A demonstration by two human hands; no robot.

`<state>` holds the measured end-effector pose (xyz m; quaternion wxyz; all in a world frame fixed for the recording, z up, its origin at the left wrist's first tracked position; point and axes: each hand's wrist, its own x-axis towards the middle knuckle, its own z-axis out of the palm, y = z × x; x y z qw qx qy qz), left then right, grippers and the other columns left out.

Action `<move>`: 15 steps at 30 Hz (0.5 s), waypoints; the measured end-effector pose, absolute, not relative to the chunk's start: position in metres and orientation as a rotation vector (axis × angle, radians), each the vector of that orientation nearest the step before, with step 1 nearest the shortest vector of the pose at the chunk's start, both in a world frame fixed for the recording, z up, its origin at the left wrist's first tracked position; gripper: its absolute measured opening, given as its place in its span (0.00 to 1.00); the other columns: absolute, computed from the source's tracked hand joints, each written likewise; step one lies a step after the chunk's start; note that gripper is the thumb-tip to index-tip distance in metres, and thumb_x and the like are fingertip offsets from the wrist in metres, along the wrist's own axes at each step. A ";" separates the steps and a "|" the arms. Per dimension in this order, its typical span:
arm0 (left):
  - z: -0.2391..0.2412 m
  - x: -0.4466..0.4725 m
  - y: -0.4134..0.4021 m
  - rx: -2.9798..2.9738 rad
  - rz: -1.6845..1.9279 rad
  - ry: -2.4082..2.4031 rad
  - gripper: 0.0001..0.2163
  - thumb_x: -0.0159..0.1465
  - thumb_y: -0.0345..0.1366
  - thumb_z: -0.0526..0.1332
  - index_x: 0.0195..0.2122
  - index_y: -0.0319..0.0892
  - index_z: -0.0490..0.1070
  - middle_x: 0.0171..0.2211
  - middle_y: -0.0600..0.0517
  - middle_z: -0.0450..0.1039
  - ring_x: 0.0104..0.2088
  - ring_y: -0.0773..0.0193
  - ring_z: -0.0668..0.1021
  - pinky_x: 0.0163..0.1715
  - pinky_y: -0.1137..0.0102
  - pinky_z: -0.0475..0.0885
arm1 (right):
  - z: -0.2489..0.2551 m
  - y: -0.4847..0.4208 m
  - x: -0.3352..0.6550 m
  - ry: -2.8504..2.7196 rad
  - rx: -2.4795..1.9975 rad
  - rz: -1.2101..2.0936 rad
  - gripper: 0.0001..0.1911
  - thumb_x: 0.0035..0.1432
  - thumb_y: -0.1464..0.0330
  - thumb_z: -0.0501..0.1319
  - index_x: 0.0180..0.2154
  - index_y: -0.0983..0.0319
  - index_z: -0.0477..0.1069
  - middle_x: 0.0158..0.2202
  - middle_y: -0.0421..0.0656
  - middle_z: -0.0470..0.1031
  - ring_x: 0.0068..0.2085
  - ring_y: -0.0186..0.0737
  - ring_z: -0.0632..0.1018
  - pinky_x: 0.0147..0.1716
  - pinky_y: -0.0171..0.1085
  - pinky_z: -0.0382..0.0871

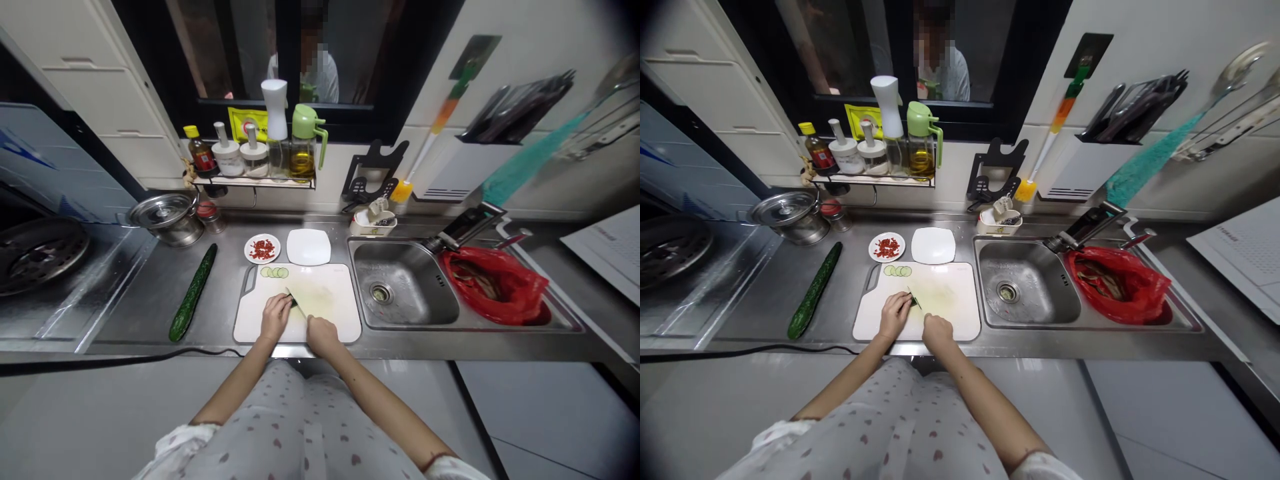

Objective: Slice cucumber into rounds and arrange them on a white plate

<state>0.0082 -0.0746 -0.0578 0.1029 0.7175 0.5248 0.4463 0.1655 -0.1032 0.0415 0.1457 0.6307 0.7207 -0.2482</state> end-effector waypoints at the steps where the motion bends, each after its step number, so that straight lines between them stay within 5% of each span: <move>1: -0.058 0.008 -0.075 2.116 1.318 1.551 0.10 0.67 0.36 0.55 0.43 0.44 0.75 0.42 0.46 0.76 0.44 0.60 0.76 0.45 0.61 0.73 | 0.041 -0.106 0.167 2.075 1.816 -0.713 0.14 0.60 0.76 0.51 0.46 0.66 0.69 0.43 0.55 0.77 0.46 0.47 0.78 0.40 0.38 0.68; 15: -0.056 0.008 -0.075 2.129 1.313 1.561 0.09 0.66 0.34 0.56 0.43 0.44 0.75 0.41 0.47 0.76 0.44 0.60 0.76 0.46 0.62 0.72 | 0.040 -0.133 0.189 2.078 1.812 -0.693 0.15 0.61 0.76 0.49 0.46 0.66 0.70 0.41 0.55 0.77 0.45 0.47 0.78 0.39 0.39 0.67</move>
